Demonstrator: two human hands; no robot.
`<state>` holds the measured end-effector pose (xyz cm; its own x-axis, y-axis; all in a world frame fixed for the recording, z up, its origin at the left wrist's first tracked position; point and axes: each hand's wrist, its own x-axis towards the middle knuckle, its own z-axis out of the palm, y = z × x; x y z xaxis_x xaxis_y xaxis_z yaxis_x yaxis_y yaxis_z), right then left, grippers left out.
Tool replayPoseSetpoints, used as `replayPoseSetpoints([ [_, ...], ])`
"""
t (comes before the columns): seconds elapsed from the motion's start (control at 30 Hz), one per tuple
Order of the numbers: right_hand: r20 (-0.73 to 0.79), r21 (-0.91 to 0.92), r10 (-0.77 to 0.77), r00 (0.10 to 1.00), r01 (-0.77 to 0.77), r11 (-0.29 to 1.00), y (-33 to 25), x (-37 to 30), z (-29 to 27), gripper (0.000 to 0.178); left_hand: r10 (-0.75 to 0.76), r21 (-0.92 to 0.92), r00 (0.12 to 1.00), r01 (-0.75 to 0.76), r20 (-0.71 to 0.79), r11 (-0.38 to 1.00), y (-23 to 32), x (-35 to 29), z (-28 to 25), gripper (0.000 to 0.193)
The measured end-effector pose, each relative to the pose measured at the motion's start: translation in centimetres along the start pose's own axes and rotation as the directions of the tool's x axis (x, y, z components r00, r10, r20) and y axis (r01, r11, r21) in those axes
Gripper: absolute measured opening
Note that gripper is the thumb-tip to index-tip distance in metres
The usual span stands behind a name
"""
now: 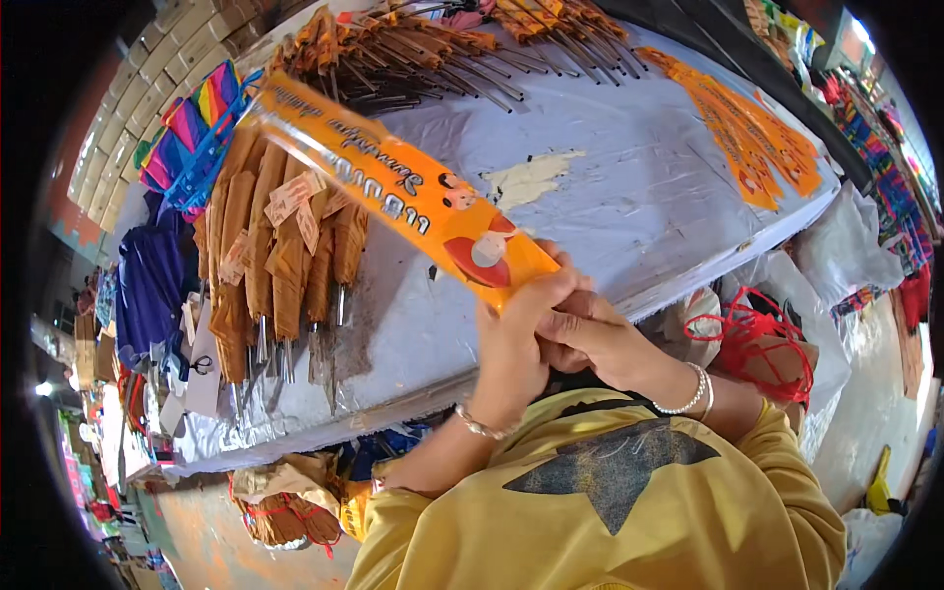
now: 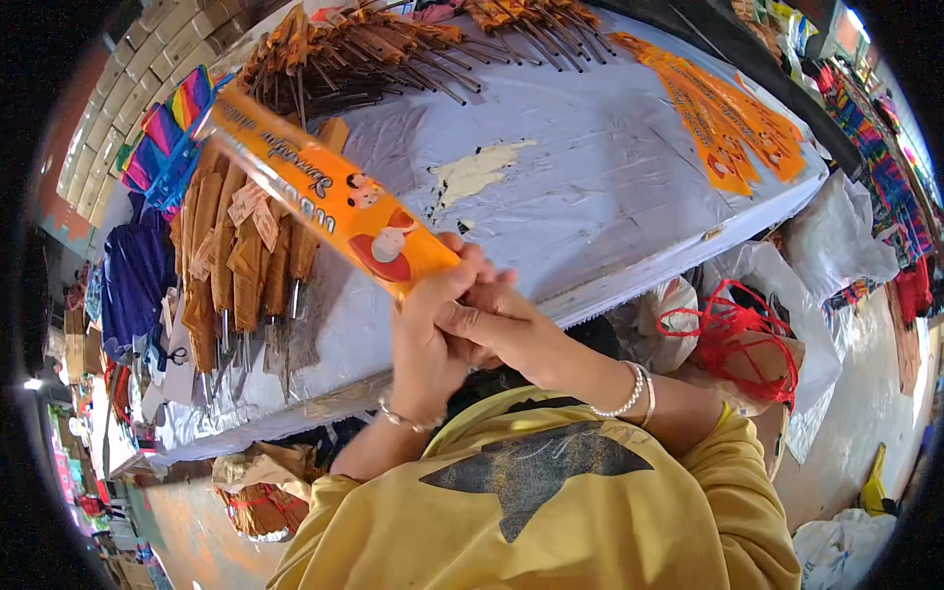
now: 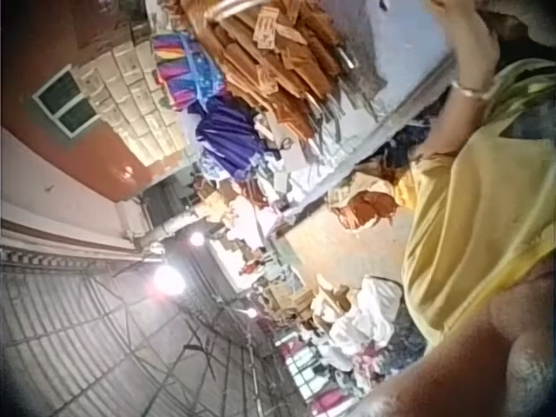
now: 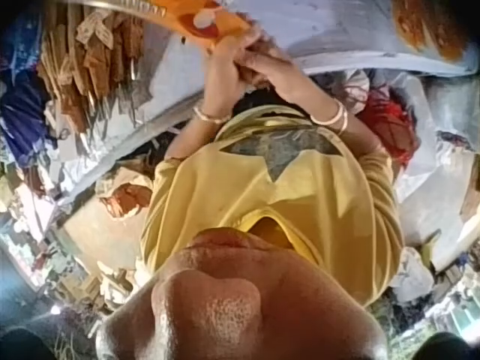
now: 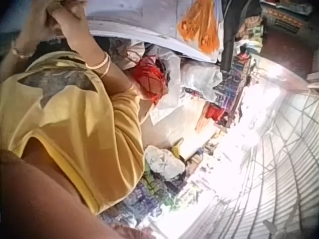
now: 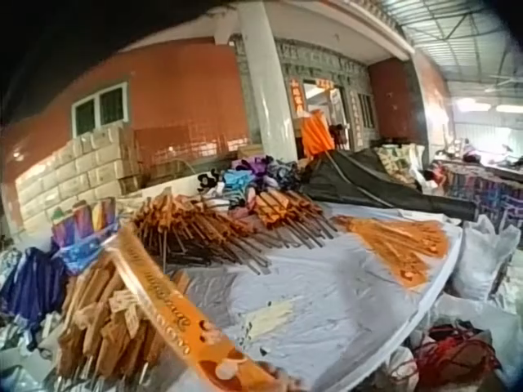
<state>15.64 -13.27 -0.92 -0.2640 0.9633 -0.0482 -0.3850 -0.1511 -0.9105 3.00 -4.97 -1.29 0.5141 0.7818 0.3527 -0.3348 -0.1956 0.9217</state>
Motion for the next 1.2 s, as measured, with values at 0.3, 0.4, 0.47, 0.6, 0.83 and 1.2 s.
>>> replayPoseSetpoints([
  [0.3,-0.009,-0.604,-0.326,0.945,0.254,0.755,0.8,-0.1,-1.9,0.034,-0.009,-0.647,0.969,-0.159,-0.248,0.746,3.6,4.1,-3.2,0.042],
  [0.4,0.029,-0.850,-0.475,0.879,0.272,0.451,0.1,-1.2,-1.6,0.039,0.078,-0.549,0.942,-0.257,-0.328,0.795,3.8,5.4,-9.6,0.024],
  [0.47,-0.003,-0.915,-0.599,0.801,0.240,0.324,-1.0,-2.3,-1.4,0.044,0.041,-0.541,0.933,-0.242,-0.358,0.806,3.9,5.7,-11.5,0.021],
  [0.6,0.045,-0.964,-0.641,0.766,0.201,0.172,-1.0,-2.4,-1.6,0.050,-0.038,-0.489,0.914,-0.181,-0.404,0.853,2.1,5.4,-10.2,0.018],
  [0.83,0.091,-0.960,-0.688,0.720,0.248,0.132,-0.6,2.1,-0.5,0.052,-0.209,-0.533,0.886,-0.050,-0.414,0.845,1.1,4.1,-0.9,0.020],
  [1.2,-0.061,-0.914,-0.533,0.844,0.167,0.370,-1.8,-1.2,-0.8,0.047,-0.114,-0.633,0.968,-0.055,-0.224,0.772,1.0,8.9,-6.9,0.019],
])
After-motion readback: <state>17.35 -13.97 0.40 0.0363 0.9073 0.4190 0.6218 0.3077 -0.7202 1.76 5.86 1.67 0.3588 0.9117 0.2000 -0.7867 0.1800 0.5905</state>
